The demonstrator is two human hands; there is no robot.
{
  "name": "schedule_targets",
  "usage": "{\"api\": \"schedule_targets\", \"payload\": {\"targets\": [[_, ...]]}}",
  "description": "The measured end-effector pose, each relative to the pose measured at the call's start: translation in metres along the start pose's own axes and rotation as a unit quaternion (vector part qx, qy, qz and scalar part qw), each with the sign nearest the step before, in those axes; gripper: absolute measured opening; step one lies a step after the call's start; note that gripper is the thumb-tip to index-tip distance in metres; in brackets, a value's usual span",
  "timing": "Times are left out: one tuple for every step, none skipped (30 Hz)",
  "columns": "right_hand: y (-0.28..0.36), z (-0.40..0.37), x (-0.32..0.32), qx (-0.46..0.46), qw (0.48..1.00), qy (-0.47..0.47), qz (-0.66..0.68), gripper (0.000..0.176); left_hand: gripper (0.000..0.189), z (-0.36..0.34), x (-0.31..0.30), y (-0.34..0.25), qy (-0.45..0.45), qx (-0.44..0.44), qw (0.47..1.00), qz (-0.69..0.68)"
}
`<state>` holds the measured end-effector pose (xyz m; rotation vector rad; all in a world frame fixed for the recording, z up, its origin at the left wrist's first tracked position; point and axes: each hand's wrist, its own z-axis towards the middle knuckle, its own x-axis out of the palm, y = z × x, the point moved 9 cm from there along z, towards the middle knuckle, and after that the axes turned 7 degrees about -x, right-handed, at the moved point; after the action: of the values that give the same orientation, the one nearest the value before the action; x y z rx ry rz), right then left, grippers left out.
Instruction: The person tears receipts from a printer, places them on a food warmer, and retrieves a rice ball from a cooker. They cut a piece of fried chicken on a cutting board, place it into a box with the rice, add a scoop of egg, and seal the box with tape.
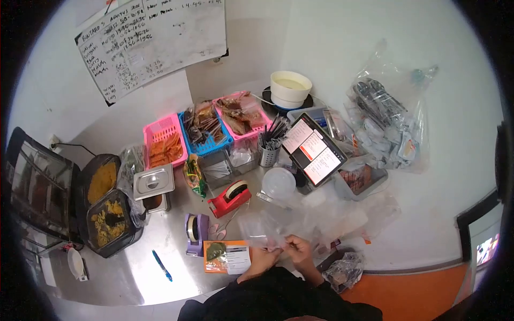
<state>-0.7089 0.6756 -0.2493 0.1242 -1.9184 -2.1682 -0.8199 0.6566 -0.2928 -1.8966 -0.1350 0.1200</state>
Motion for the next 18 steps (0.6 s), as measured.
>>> {"api": "schedule_targets", "payload": {"targets": [[-0.004, -0.003, -0.005, 0.032, 0.999, 0.018, 0.005, 0.01, 0.021, 0.002, 0.001, 0.005, -0.013, 0.026, 1.0, -0.003], [-0.003, -0.006, -0.007, 0.062, 0.997, 0.037, 0.009, 0.009, 0.021, 0.007, -0.008, 0.004, -0.012, 0.03, 0.999, 0.001], [-0.006, -0.01, -0.008, 0.122, 0.971, 0.011, 0.206, 0.01, 0.015, 0.01, -0.003, -0.013, 0.077, 0.123, 0.974, 0.175], [-0.001, -0.011, -0.017, 0.116, 0.972, 0.011, 0.207, 0.01, 0.014, 0.005, 0.005, -0.018, 0.16, 0.21, 0.902, 0.341], [0.002, -0.013, -0.029, 0.118, 0.942, -0.027, 0.314, 0.012, 0.011, 0.01, -0.021, -0.019, 0.183, 0.141, 0.972, -0.04], [0.005, -0.016, -0.038, 0.121, 0.899, -0.063, 0.416, 0.015, 0.011, 0.011, -0.028, -0.034, 0.184, 0.144, 0.971, -0.038], [0.013, -0.016, -0.04, 0.117, 0.9, -0.062, 0.416, 0.015, 0.008, 0.018, -0.052, -0.054, 0.081, 0.159, 0.984, -0.01], [0.021, -0.013, -0.047, 0.102, 0.898, -0.1, 0.416, 0.015, 0.005, 0.019, -0.073, -0.068, -0.023, 0.173, 0.984, 0.02], [0.024, -0.013, -0.052, 0.087, 0.894, -0.138, 0.417, 0.015, 0.005, 0.018, -0.069, -0.07, -0.022, 0.176, 0.984, 0.025], [0.015, -0.013, -0.047, 0.084, 0.893, -0.138, 0.421, 0.015, 0.003, 0.015, -0.056, -0.072, 0.007, 0.193, 0.98, -0.055], [0.006, -0.011, -0.051, 0.029, 0.958, -0.146, 0.246, 0.008, 0.006, 0.011, -0.045, -0.073, 0.037, 0.206, 0.969, -0.134], [0.0, -0.008, -0.054, -0.025, 0.986, -0.151, 0.061, 0.004, 0.01, 0.009, -0.022, -0.06, 0.124, 0.113, 0.975, -0.148], [-0.014, 0.0, -0.057, -0.026, 0.985, -0.156, 0.064, 0.004, 0.014, -0.001, 0.001, -0.046, 0.208, 0.017, 0.965, -0.16], [-0.005, 0.012, -0.06, -0.123, 0.973, -0.116, -0.155, 0.006, 0.018, -0.017, 0.026, -0.035, 0.296, -0.06, 0.906, -0.298], [-0.001, 0.021, -0.056, -0.21, 0.904, -0.07, -0.366, 0.013, 0.021, -0.035, 0.044, -0.031, 0.372, -0.138, 0.814, -0.425], [-0.012, 0.035, -0.086, -0.191, 0.943, -0.097, -0.254, 0.016, 0.021, -0.045, 0.04, -0.038, 0.374, -0.139, 0.814, -0.422], [-0.03, 0.046, -0.128, -0.171, 0.968, -0.12, -0.139, 0.021, 0.022, -0.058, 0.033, -0.044, 0.364, -0.146, 0.851, -0.35], [-0.086, 0.06, -0.204, -0.148, 0.958, -0.212, -0.126, 0.025, 0.023, -0.072, 0.023, -0.049, 0.352, -0.152, 0.88, -0.28]]}}
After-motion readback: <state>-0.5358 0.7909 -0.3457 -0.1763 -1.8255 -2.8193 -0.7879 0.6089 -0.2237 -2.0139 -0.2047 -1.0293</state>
